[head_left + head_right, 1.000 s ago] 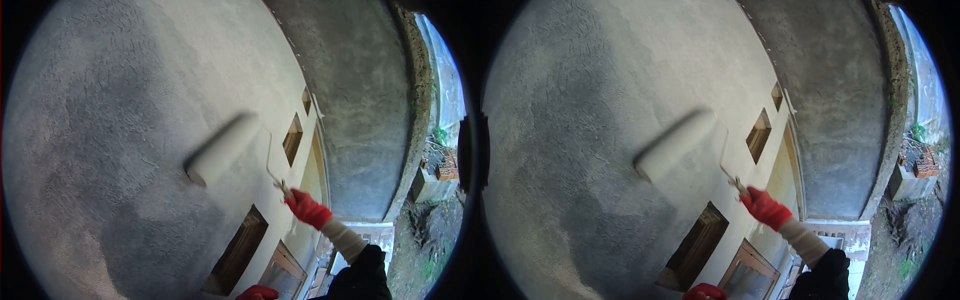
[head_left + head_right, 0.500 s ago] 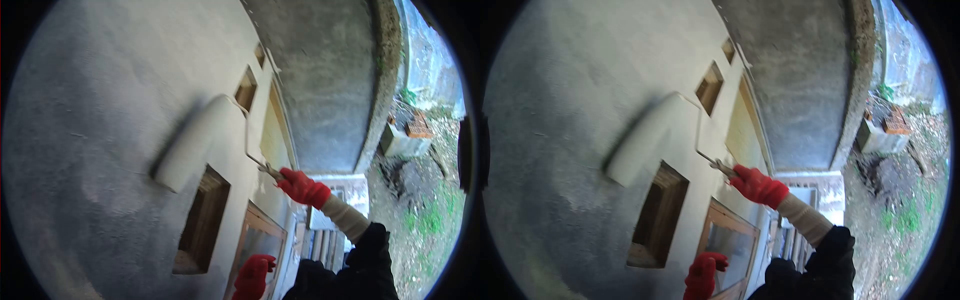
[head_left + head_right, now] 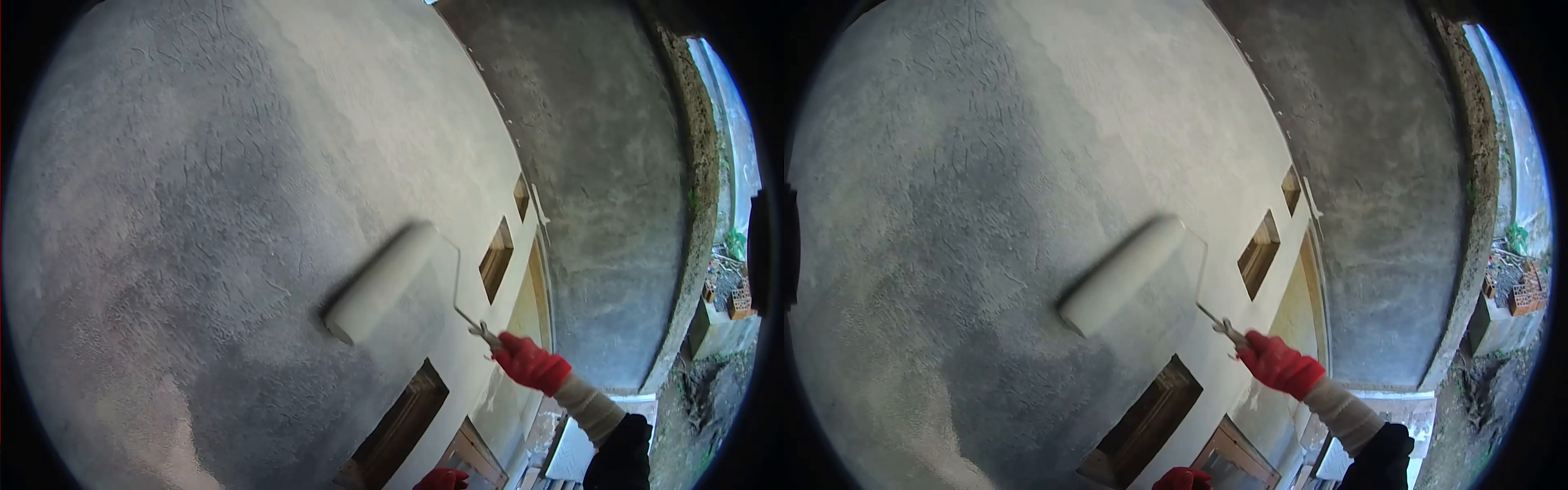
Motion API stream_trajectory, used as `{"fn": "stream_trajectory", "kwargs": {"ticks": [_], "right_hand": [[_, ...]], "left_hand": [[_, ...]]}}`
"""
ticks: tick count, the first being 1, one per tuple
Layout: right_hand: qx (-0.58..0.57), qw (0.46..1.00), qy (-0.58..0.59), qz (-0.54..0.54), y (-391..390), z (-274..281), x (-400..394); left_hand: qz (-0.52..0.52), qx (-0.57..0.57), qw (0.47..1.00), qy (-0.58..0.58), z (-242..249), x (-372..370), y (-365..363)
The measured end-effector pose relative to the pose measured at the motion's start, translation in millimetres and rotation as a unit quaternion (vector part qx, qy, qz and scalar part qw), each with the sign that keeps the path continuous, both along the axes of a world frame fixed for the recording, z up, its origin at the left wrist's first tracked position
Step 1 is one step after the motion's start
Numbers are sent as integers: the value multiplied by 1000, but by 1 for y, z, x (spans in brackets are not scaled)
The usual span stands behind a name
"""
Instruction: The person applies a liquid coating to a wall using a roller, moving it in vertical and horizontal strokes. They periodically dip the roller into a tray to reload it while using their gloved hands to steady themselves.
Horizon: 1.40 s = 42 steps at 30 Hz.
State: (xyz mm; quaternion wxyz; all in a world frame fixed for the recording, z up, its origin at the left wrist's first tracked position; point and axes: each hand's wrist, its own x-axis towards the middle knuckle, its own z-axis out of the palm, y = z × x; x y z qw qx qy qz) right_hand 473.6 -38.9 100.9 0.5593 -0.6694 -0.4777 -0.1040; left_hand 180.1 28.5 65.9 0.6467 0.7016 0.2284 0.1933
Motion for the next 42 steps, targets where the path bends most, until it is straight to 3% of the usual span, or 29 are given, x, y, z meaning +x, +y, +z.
{"fn": "stream_trajectory", "kwargs": {"ticks": [1, 2, 3, 4, 5, 6, 7, 9, 10, 12, 13, 14, 15, 16, 17, 21, 24, 29, 34, 37, 39, 42], "right_hand": [[9, 999, -39, 9, 9, 26, 17], [81, 972, -192, -109, 15, 60, 16], [105, 968, -207, -101, 21, 96, 23], [183, 935, -265, -147, 34, 129, 26], [179, 898, -371, -152, 48, 154, 42], [151, 914, -360, -112, 53, 188, 41], [40, 996, -55, 50, 48, 226, 28], [88, 982, -165, 33, 56, 234, 30], [55, 991, -119, 38, 48, 236, 26], [39, 979, -201, 18, 60, 207, 55], [-26, 930, -349, -110, 57, 176, 59], [-95, 830, -506, -214, 43, 157, 61], [-133, 840, -481, -212, 29, 132, 61], [-112, 946, -285, -108, 17, 114, 58], [-71, 995, -73, -5, 10, 99, 57], [-125, 991, 33, 29, -19, 30, 41], [-184, 978, 87, 32, -34, 8, 32], [-154, 986, 55, 8, -33, 19, 24], [-110, 994, 7, -11, -13, 63, 17], [-75, 997, 17, -16, -6, 93, 11], [15, 996, -85, -10, 7, 88, 21], [13, 996, -79, -34, 21, 62, 18]], "left_hand": [[2, 4, 1000, -7, 8, 10, 1], [-7, 51, 998, -21, 16, 18, 2], [-15, 98, 994, -35, 21, 26, 3], [-11, 104, 994, -39, 18, 34, 8], [-17, 86, 995, -47, 10, 43, 14], [-25, 66, 996, -50, 6, 47, 17], [-17, 65, 995, -72, 13, 54, 13], [-24, 40, 997, -57, 25, 56, 5], [-59, 33, 996, -65, -5, 59, 24], [-60, 34, 997, -17, 3, 59, 16], [-46, 22, 998, 27, 6, 56, 12], [-52, 50, 997, 41, 1, 55, 12], [-39, 80, 995, 53, -7, 55, 9], [-47, 59, 996, 53, -18, 54, 15], [-51, 40, 995, 76, -24, 55, 18], [-78, 13, 991, 108, -42, 45, 18], [-101, 9, 989, 106, -49, 44, 14], [-118, 19, 988, 96, -43, 33, 5], [-85, 50, 993, 60, -30, 20, 8], [-70, 10, 996, 60, -28, 10, 10], [-76, -18, 996, 38, -35, 1, 16], [-89, -67, 992, 63, -62, -15, 40]]}}
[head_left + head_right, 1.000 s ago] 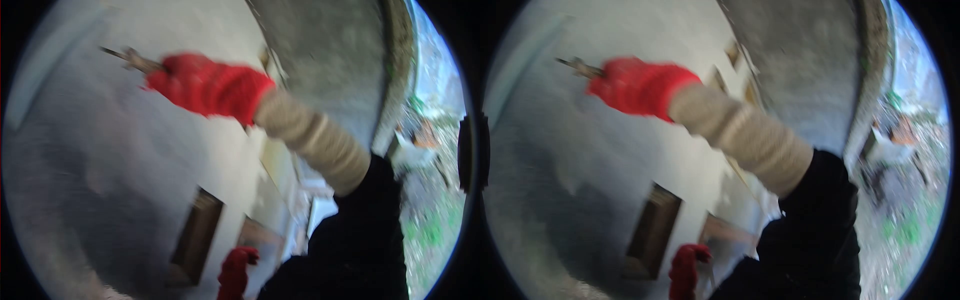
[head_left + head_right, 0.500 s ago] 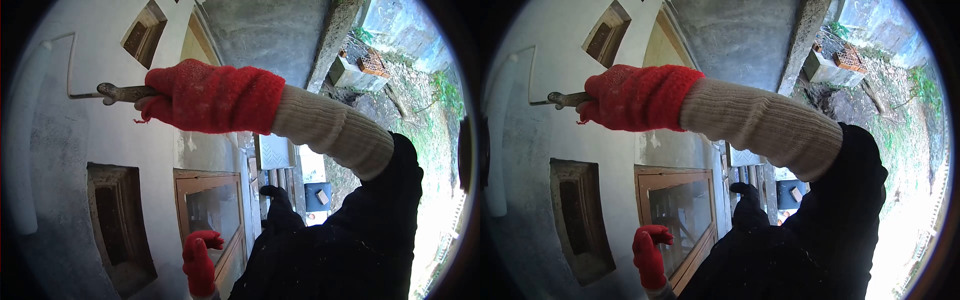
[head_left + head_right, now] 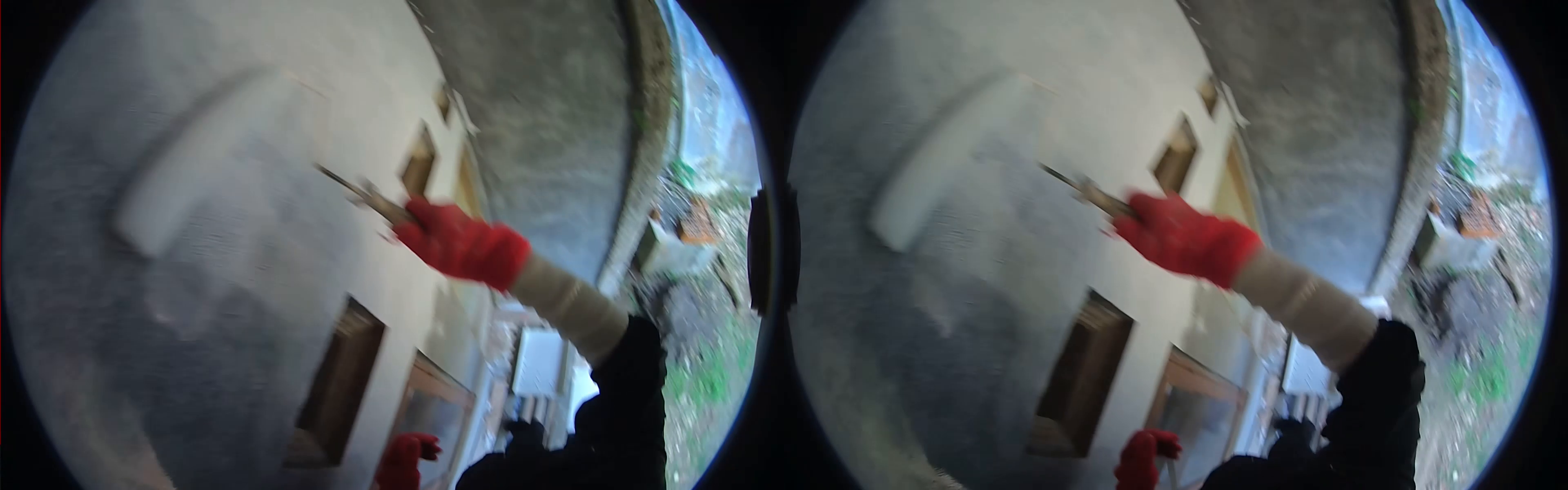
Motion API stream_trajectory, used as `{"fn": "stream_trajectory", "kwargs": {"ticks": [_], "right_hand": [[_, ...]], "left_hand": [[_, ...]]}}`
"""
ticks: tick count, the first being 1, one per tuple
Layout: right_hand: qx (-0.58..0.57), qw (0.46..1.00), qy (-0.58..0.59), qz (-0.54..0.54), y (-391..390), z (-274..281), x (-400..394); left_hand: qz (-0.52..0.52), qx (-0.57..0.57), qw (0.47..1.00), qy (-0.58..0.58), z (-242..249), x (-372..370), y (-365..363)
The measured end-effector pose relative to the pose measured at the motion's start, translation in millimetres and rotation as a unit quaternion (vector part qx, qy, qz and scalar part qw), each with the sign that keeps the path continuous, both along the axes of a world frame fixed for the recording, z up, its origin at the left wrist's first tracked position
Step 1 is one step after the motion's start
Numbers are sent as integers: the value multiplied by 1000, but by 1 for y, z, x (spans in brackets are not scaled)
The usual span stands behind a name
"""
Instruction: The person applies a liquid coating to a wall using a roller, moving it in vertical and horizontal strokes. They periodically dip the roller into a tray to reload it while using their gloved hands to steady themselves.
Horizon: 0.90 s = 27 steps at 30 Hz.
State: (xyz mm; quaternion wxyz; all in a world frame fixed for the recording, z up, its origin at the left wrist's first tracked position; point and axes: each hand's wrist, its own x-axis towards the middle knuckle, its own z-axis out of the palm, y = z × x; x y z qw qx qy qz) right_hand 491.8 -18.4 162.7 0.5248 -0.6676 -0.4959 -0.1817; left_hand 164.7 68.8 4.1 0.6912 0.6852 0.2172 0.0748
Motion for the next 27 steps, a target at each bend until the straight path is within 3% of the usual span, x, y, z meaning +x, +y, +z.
{"fn": "stream_trajectory", "kwargs": {"ticks": [1, 4, 5, 6, 8, 10, 14, 16, 17, 18, 19, 20, 21, 22, 24, 25, 27], "right_hand": [[2, 999, 40, 1, -3, -10, -12], [42, 999, 22, -9, -1, -64, -22], [-78, 991, 101, -26, -2, -79, -21], [-78, 982, 160, 60, 4, -99, -10], [-39, 979, 173, 95, 7, -103, -12], [-62, 983, 159, 72, 7, -78, -9], [23, 997, -66, -30, 10, 30, -3], [11, 992, 51, 116, 19, 82, 3], [171, 965, 32, 196, 43, 79, 7], [263, 953, -144, 51, 45, 72, -1], [179, 951, -238, -79, 46, 53, -3], [108, 914, -335, -203, 46, 33, -5], [66, 984, -162, -35, 38, 11, -12], [57, 993, 43, 89, 28, -12, -19], [-39, 981, 162, 96, 8, -77, -30], [-62, 976, 184, 96, 2, -113, -31], [-106, 959, 233, 120, -18, -146, -36]], "left_hand": [[51, -11, 998, 18, 29, 3, -20], [79, 11, 997, -14, 21, -8, -10], [85, 16, 996, -26, 22, -8, -6], [110, 3, 994, -21, 23, -9, -3], [131, -8, 991, -18, 30, 0, 2], [118, 6, 990, -82, 34, 14, 6], [114, 23, 991, -60, 49, 47, -3], [114, 30, 989, -91, 47, 58, -9], [100, 62, 988, -99, 52, 62, -11], [118, 99, 984, -89, 63, 67, -23], [134, 110, 979, -104, 56, 71, -21], [140, 81, 983, -84, 54, 75, -19], [151, 129, 978, -68, 50, 79, -19], [112, 180, 972, -104, 29, 83, -9], [139, 124, 981, -49, 40, 101, -29], [104, 121, 986, -40, 31, 108, -29], [44, 348, 933, -79, 16, 113, -21]]}}
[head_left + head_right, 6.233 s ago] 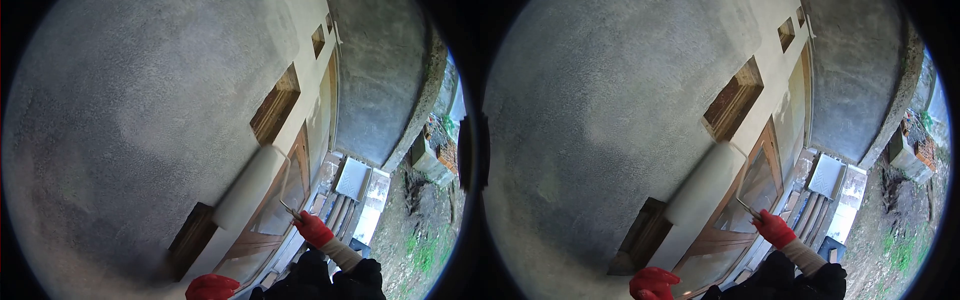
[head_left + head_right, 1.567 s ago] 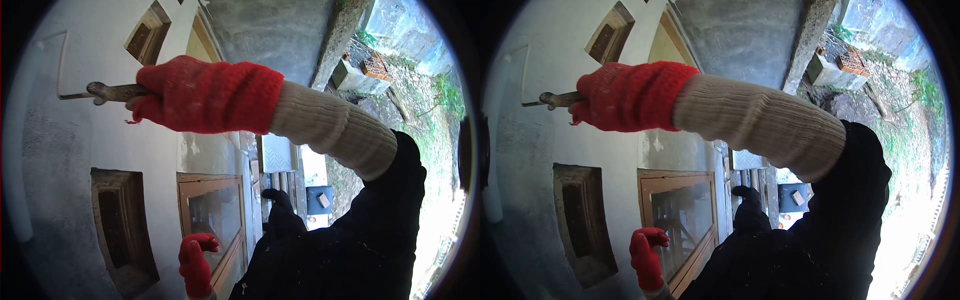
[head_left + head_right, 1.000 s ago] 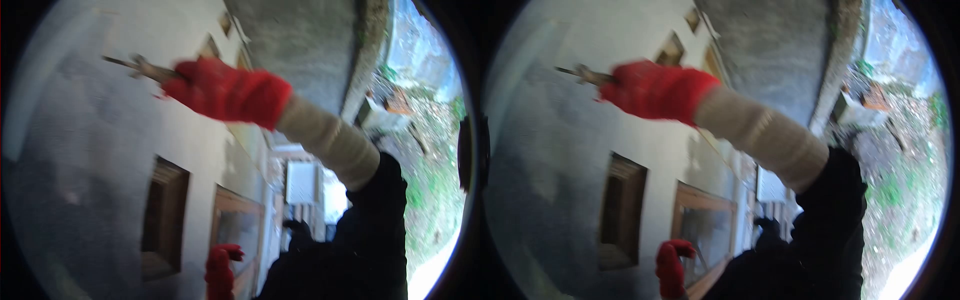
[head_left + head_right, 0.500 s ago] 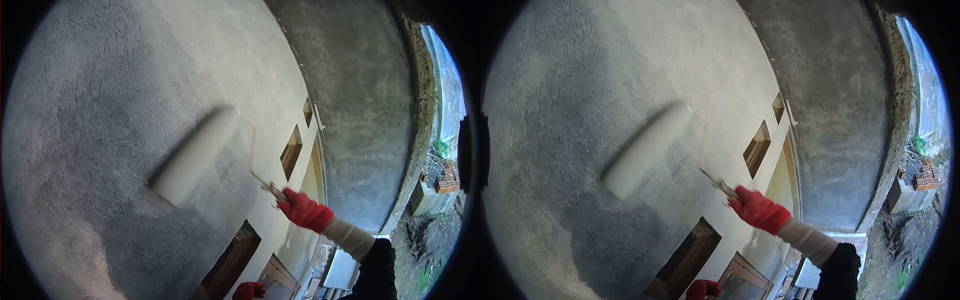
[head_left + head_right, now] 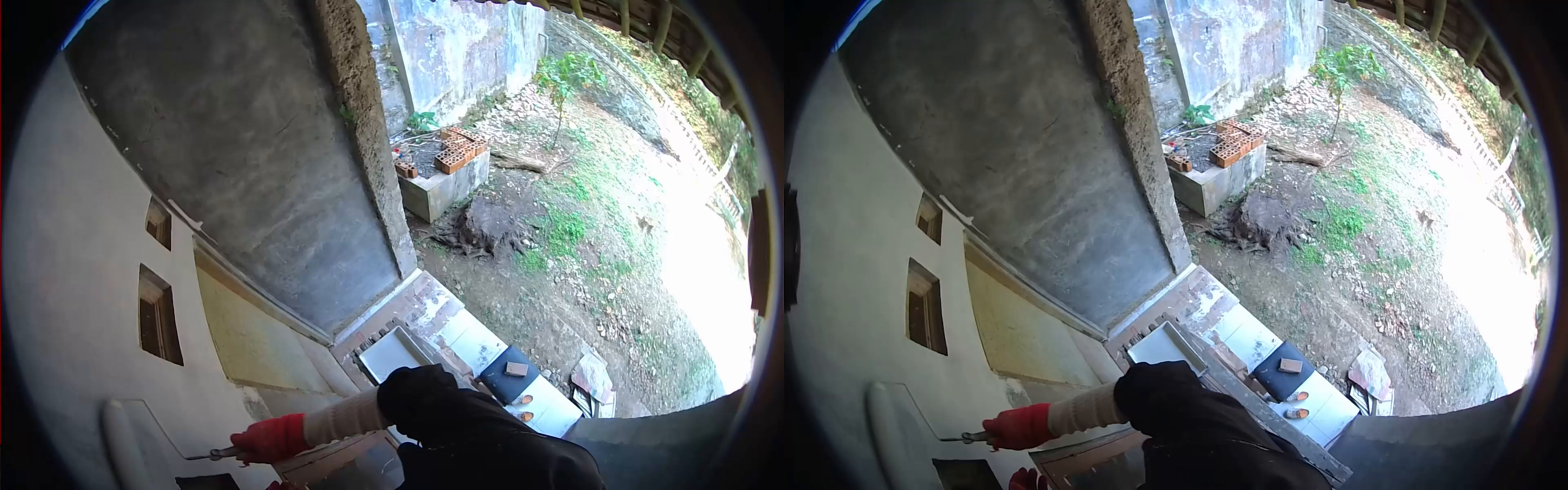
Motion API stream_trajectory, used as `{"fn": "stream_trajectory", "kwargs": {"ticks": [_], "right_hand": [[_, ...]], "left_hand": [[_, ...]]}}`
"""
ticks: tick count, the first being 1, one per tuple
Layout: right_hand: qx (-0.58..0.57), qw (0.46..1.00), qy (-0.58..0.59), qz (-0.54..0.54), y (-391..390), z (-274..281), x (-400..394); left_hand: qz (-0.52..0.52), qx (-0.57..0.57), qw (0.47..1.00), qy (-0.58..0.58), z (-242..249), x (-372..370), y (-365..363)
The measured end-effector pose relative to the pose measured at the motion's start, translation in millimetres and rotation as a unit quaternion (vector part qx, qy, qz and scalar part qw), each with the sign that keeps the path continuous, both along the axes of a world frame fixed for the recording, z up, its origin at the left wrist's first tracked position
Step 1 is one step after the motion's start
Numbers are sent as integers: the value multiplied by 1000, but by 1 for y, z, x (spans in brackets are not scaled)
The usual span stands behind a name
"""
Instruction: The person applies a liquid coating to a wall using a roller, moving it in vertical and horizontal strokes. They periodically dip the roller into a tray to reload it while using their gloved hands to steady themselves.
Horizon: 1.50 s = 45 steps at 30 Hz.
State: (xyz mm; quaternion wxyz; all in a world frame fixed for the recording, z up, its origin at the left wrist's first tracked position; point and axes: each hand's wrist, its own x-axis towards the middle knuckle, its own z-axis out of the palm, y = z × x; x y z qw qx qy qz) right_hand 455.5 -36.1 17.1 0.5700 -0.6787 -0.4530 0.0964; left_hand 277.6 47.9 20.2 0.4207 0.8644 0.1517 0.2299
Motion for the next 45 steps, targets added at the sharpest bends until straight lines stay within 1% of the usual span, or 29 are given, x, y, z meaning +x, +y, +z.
{"fn": "stream_trajectory", "kwargs": {"ticks": [1, 3, 4, 5, 6, 7, 8, 9, 10, 11, 12, 13, 15, 17, 19, 21, 23, 25, 27, 29, 31, 33, 35, 36, 37, 38, 39, 42, 45], "right_hand": [[-19, 1000, 6, 7, -8, -7, -2], [-26, 1000, -10, 3, -28, 25, -1], [-30, 999, -27, 13, -30, 45, 2], [-11, 999, -39, 11, -32, 70, 3], [69, 994, -81, 0, -23, 83, 8], [33, 995, -89, -10, -27, 116, 9], [99, 987, -126, 0, -19, 128, 15], [139, 982, -131, 3, -4, 134, 21], [95, 985, -142, -16, -4, 148, 20], [131, 987, -93, 7, 9, 141, 22], [42, 998, -43, 25, -1, 149, 16], [51, 998, 7, 41, 10, 122, 21], [11, 998, -58, 9, 0, 84, 12], [-22, 997, -64, -38, -2, 20, 7], [-32, 998, -49, -30, -10, -13, 4], [-110, 993, -7, -39, -22, -21, -2], [-82, 996, 18, -16, -29, -12, -1], [-56, 997, 44, 9, -36, -12, -1], [-18, 998, -22, 49, -47, -26, 2], [-72, 994, 4, 79, -57, -34, 0], [-29, 995, 29, 94, -59, -39, -3], [19, 995, -13, 102, -40, -62, 6], [43, 995, 8, 91, -26, -59, 4], [-75, 996, -12, 38, -28, -7, 0], [-18, 999, -19, 36, -13, 7, 6], [47, 998, -48, 17, -4, 56, 5], [15, 998, -63, 24, 4, 89, 13], [172, 967, -186, -36, 30, 171, 22], [157, 977, -143, -15, 35, 161, 22]], "left_hand": [[-5, 0, 1000, -3, -3, 4, 1], [-45, 183, 982, -6, -1, 10, -4], [-6, -80, 996, -37, 0, 15, -8], [43, -332, 938, -91, 9, 25, -17], [24, -228, 965, -131, 3, 38, -15], [21, -113, 981, -158, 12, 48, -13], [-27, -188, 970, -150, 24, 47, -12], [-27, -180, 965, -189, 31, 57, -13], [-33, -170, 964, -202, 51, 61, -20], [-37, -186, 956, -225, 56, 66, -19], [-51, -214, 947, -233, 62, 69, -17], [-48, -236, 939, -246, 64, 73, -16], [-22, -263, 933, -244, 56, 78, -15], [24, -210, 954, -212, 26, 86, -7], [22, -300, 942, -147, 12, 90, -7], [72, -304, 942, -124, 3, 100, -12], [20, -421, 896, -142, 5, 107, -17], [-12, -451, 878, -158, -10, 107, -17], [-52, -544, 812, -206, -25, 108, -20], [-39, -565, 799, -201, -51, 107, -20], [-51, -598, 777, -189, -71, 109, -16], [-67, -587, 782, -199, -57, 108, -17], [12, -470, 870, -146, -10, 107, -18], [20, -412, 895, -172, 15, 110, -13], [58, -362, 915, -170, 40, 108, -16], [18, -325, 910, -255, 39, 114, -8], [27, -321, 908, -267, 57, 114, -6], [-9, -278, 900, -335, 84, 119, -4], [-92, -305, 867, -383, 80, 122, 8]]}}
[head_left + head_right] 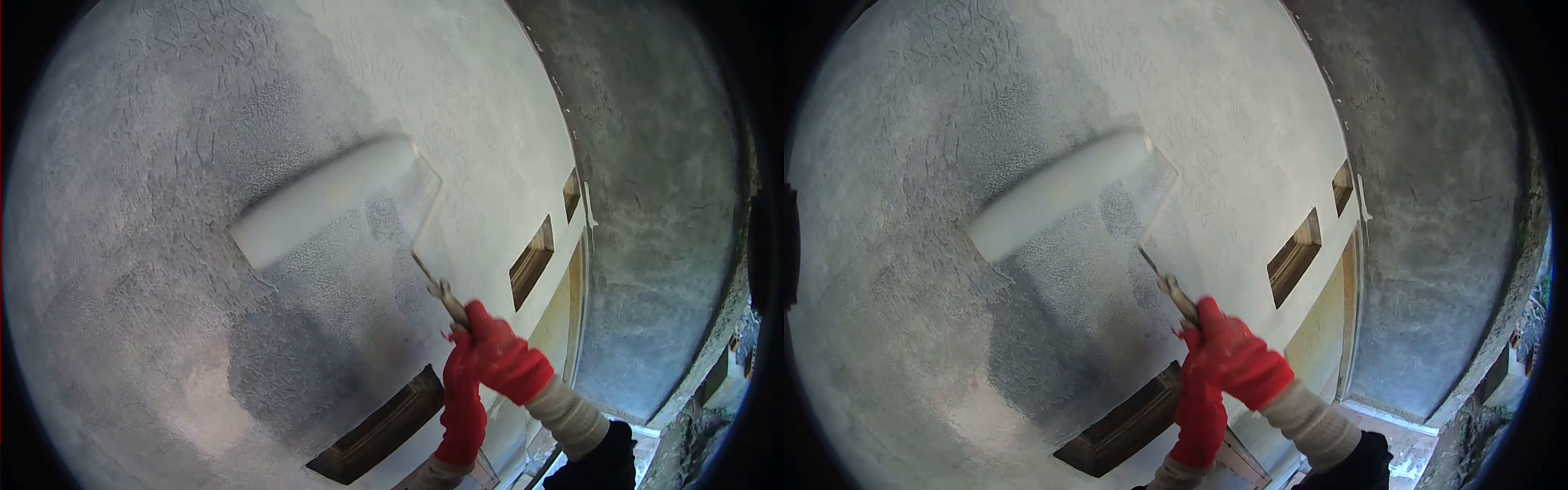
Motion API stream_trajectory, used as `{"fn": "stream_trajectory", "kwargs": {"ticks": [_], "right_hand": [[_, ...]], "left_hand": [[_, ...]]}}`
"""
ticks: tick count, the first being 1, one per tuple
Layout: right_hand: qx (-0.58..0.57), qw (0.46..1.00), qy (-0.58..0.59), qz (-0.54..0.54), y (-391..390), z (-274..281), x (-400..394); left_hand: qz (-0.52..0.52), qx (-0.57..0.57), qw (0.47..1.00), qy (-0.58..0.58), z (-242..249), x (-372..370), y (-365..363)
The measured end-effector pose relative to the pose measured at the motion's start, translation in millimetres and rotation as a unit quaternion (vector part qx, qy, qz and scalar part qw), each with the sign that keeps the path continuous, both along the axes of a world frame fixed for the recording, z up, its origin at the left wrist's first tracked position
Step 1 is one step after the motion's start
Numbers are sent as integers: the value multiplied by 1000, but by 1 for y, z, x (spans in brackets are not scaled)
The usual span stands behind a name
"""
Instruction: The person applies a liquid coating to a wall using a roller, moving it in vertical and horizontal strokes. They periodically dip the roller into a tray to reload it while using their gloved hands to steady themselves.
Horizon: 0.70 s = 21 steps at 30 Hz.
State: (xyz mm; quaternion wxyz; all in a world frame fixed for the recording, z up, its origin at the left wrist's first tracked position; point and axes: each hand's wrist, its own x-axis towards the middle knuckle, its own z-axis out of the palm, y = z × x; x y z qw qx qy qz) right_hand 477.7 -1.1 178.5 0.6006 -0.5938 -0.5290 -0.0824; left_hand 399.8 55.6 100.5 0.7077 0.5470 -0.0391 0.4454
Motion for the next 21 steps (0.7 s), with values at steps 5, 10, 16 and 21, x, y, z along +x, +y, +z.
{"fn": "stream_trajectory", "kwargs": {"ticks": [5, 10, 16, 21], "right_hand": [[-190, 978, 79, 36, -35, -136, -23], [-184, 969, 110, 123, -44, -125, -16], [-79, 988, 98, 94, 6, -36, -5], [-203, 960, 135, 137, -45, -114, -28]], "left_hand": [[60, -104, 985, 121, -55, -10, -15], [100, -83, 969, 212, -29, 4, -23], [71, 2, 997, 20, 84, 17, 14], [96, -81, 984, 125, -52, 6, -10]]}}
